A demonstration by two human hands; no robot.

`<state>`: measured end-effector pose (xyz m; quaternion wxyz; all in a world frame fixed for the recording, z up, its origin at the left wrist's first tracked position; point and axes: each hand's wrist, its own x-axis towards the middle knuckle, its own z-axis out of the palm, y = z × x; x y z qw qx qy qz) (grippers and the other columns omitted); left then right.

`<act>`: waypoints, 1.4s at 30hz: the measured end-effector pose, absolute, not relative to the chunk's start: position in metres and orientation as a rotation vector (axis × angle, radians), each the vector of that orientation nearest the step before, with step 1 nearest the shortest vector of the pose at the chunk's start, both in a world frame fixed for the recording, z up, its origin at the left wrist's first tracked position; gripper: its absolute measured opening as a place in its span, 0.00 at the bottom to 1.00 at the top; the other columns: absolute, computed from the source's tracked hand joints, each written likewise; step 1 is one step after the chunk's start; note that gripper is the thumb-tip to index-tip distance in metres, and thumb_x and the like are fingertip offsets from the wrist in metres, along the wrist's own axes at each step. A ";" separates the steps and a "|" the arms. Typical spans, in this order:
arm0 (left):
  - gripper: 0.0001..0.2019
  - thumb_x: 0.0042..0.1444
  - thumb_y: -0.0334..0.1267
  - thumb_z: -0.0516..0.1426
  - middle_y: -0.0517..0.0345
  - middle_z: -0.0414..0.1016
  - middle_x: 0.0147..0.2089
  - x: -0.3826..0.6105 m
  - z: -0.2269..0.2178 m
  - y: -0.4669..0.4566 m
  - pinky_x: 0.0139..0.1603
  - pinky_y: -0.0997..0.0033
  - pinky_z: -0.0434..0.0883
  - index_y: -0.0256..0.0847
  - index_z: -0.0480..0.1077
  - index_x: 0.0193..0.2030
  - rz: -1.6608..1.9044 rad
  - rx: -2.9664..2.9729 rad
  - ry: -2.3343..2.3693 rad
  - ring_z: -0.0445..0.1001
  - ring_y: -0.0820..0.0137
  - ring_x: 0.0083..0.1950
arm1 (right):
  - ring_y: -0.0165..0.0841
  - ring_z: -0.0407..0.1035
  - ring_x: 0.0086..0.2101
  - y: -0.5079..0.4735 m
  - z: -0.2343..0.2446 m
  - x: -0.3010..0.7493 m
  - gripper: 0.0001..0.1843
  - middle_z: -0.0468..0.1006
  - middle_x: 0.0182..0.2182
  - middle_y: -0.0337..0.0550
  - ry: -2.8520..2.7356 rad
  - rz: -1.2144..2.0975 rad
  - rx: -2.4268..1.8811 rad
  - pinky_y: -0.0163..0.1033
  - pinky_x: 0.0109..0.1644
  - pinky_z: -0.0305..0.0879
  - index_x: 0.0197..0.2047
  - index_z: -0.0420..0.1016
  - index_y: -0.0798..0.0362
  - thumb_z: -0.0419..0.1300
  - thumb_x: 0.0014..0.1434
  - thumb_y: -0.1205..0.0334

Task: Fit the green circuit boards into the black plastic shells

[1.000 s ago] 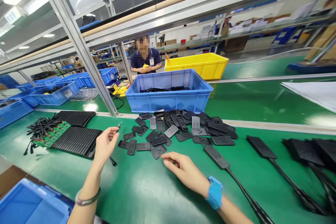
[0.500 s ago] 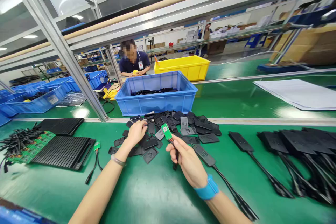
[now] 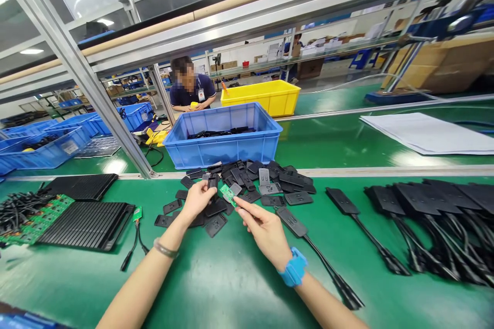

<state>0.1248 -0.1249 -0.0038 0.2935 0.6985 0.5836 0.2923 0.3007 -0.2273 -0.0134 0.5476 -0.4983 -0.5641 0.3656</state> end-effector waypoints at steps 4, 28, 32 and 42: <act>0.20 0.49 0.47 0.62 0.60 0.72 0.30 0.122 -0.010 -0.168 0.22 0.78 0.63 0.37 0.68 0.44 0.931 1.391 1.174 0.67 0.76 0.25 | 0.34 0.73 0.36 -0.231 -0.013 0.299 0.16 0.80 0.37 0.43 -1.635 0.553 -1.109 0.38 0.41 0.69 0.49 0.79 0.46 0.54 0.62 0.64; 0.25 0.50 0.34 0.65 0.49 0.75 0.50 0.120 -0.019 -0.210 0.49 0.64 0.73 0.40 0.68 0.56 1.056 0.739 0.700 0.75 0.64 0.49 | 0.38 0.68 0.38 -0.236 -0.028 0.299 0.22 0.77 0.42 0.50 -2.084 -0.182 -1.143 0.43 0.40 0.69 0.58 0.71 0.52 0.48 0.64 0.73; 0.26 0.50 0.34 0.65 0.48 0.75 0.51 0.121 -0.018 -0.211 0.50 0.65 0.72 0.41 0.67 0.57 1.066 0.753 0.698 0.74 0.63 0.52 | 0.37 0.67 0.37 -0.237 -0.029 0.297 0.23 0.75 0.38 0.49 -2.091 -0.199 -1.131 0.40 0.38 0.67 0.58 0.70 0.52 0.47 0.64 0.73; 0.22 0.51 0.39 0.64 0.46 0.76 0.50 0.129 -0.025 -0.213 0.50 0.61 0.72 0.38 0.68 0.52 1.109 0.739 0.753 0.75 0.60 0.52 | 0.38 0.65 0.33 -0.243 -0.026 0.287 0.20 0.75 0.37 0.53 -2.260 -0.365 -1.111 0.42 0.33 0.61 0.55 0.72 0.58 0.45 0.66 0.71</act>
